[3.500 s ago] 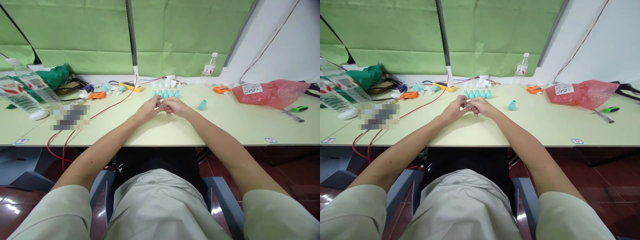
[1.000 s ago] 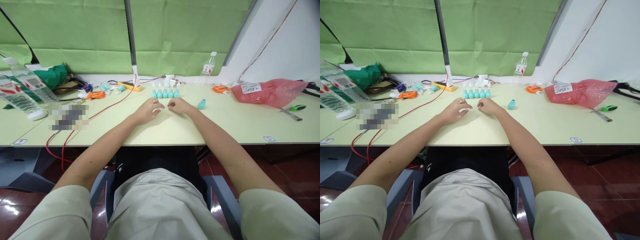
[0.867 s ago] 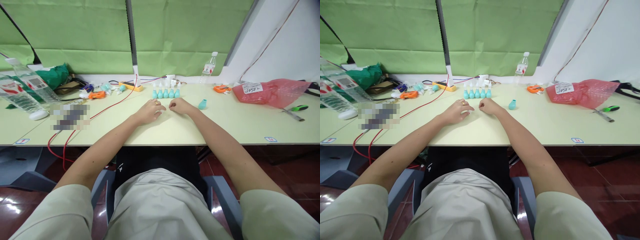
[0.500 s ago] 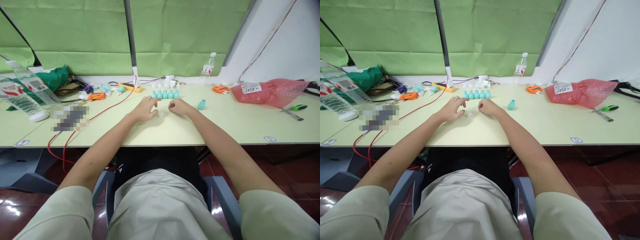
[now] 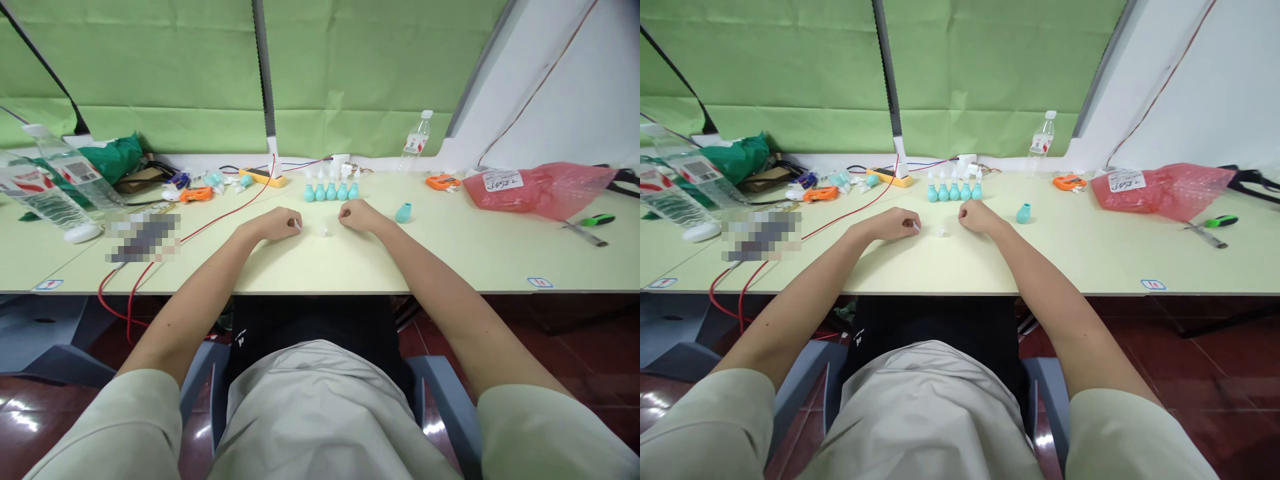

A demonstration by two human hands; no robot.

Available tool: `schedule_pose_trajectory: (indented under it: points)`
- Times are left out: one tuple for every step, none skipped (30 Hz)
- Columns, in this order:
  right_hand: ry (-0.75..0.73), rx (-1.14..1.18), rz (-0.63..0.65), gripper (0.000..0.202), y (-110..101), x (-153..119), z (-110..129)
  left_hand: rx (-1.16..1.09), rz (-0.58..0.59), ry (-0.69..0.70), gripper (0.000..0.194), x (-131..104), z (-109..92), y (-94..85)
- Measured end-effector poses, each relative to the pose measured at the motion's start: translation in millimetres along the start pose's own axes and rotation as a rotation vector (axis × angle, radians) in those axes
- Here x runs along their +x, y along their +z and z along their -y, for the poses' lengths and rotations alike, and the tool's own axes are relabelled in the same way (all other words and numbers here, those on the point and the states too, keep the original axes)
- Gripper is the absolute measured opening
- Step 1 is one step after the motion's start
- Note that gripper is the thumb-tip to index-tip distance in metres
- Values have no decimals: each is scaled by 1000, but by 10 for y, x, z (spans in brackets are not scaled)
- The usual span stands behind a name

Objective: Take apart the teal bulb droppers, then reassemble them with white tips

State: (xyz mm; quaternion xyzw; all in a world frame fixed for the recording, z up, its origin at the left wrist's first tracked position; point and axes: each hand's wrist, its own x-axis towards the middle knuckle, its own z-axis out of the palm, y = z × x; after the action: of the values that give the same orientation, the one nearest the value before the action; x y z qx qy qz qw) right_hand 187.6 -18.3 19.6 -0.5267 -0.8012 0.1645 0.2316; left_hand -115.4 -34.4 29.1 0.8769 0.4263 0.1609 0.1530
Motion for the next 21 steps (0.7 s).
schedule_pose_trajectory:
  points:
    - [-2, 0, -1, 12, 1, 2, -7, -18, -26, -4, 11, 28, -28, -6]
    - [-3, 3, -2, 12, 2, 5, -15, -42, -51, -12, 11, 66, -61, -16]
    - [-2, 10, -4, 11, 3, 9, -22, -67, -73, -25, 13, 114, -100, -26]
    - [-3, 22, -10, 10, 5, 15, -27, -103, -70, -38, 15, 170, -144, -31]
    - [-3, 46, -20, 9, 8, 21, -27, -167, -66, -34, 15, 233, -193, -29]
    - [0, 87, -34, 7, 9, 27, -22, -253, -78, -26, 16, 300, -243, -14]
    - [4, 145, -52, 5, 10, 33, -9, -359, -110, -27, 19, 366, -292, 14]
    - [7, 219, -75, 3, 7, 36, 14, -478, -164, -31, 21, 426, -336, 55]
    - [7, 301, -102, 2, 1, 35, 47, -605, -263, -43, 19, 476, -373, 106]
    - [-1, 385, -132, 2, -11, 32, 90, -734, -354, -52, 17, 514, -399, 163]
    - [-15, 466, -165, 3, -27, 24, 143, -863, -421, -63, 14, 535, -414, 219]
    - [-35, 539, -196, 5, -47, 14, 205, -983, -495, -87, 12, 541, -420, 271]
    - [-50, 605, -225, 7, -71, 2, 273, -1079, -558, -116, 11, 531, -419, 313]
    - [-57, 666, -251, 9, -94, -11, 346, -1155, -578, -141, 12, 508, -413, 343]
    - [-58, 721, -276, 11, -115, -23, 420, -1235, -598, -150, 13, 475, -408, 361]
    - [-55, 771, -303, 12, -130, -33, 494, -1314, -599, -136, 14, 437, -406, 369]
    - [-53, 812, -325, 12, -136, -40, 565, -1385, -586, -121, 13, 397, -411, 370]
    - [-53, 846, -340, 12, -131, -43, 628, -1445, -570, -114, 12, 359, -423, 369]
    - [-55, 877, -347, 12, -114, -42, 682, -1492, -558, -116, 10, 327, -442, 368]
    - [-55, 907, -347, 13, -84, -36, 724, -1524, -557, -124, 9, 303, -467, 372]
    - [-54, 942, -347, 15, -44, -27, 752, -1541, -561, -133, 9, 286, -494, 380]
